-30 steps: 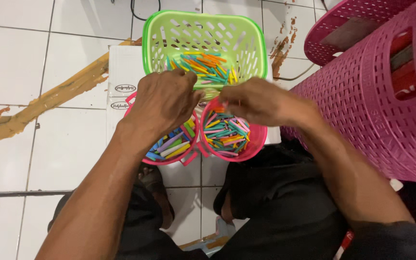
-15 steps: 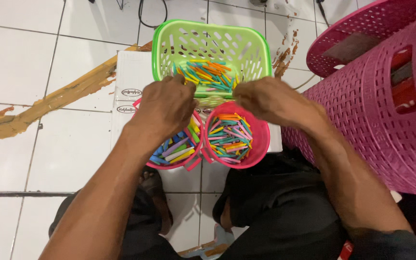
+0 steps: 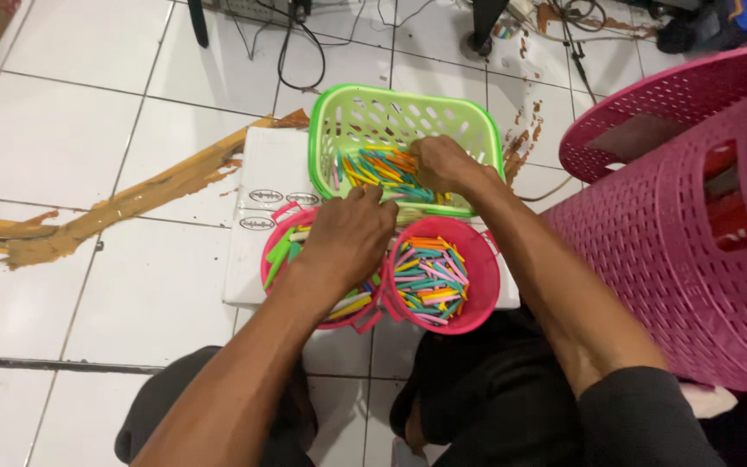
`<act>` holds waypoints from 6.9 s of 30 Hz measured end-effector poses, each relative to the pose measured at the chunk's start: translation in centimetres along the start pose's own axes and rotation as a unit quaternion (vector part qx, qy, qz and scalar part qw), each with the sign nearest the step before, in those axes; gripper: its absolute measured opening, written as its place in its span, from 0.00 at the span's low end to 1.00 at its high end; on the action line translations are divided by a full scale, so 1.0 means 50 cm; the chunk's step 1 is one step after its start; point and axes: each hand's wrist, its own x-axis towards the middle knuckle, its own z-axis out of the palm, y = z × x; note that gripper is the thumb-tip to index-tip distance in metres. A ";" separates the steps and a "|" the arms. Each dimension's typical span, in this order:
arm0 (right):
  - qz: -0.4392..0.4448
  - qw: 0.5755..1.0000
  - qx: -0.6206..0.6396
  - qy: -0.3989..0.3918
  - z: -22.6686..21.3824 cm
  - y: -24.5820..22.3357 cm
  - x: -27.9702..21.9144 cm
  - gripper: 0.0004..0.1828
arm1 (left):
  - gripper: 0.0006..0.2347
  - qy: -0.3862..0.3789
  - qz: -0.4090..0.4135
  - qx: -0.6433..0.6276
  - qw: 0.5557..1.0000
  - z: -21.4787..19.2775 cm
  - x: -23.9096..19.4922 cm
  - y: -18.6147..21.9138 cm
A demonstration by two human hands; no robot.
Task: The person sits on the floor and sorts colorful crayons from a green basket into two pink baskets. They pick up crayons by hand, sometimes breaking them into smaller pieces, and place them into the pink baskets.
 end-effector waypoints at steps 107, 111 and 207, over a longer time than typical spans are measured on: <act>-0.178 0.925 0.307 0.138 -0.164 -0.192 -0.419 0.09 | 0.07 0.109 -0.198 -0.678 0.700 -0.105 -0.006 0.085; -0.191 0.922 0.317 0.117 -0.177 -0.193 -0.423 0.07 | 0.07 0.107 -0.180 -0.678 0.705 -0.103 -0.004 0.084; -0.128 0.885 0.425 0.140 -0.121 -0.190 -0.383 0.08 | 0.13 0.214 0.051 -0.128 0.967 -0.057 -0.007 0.039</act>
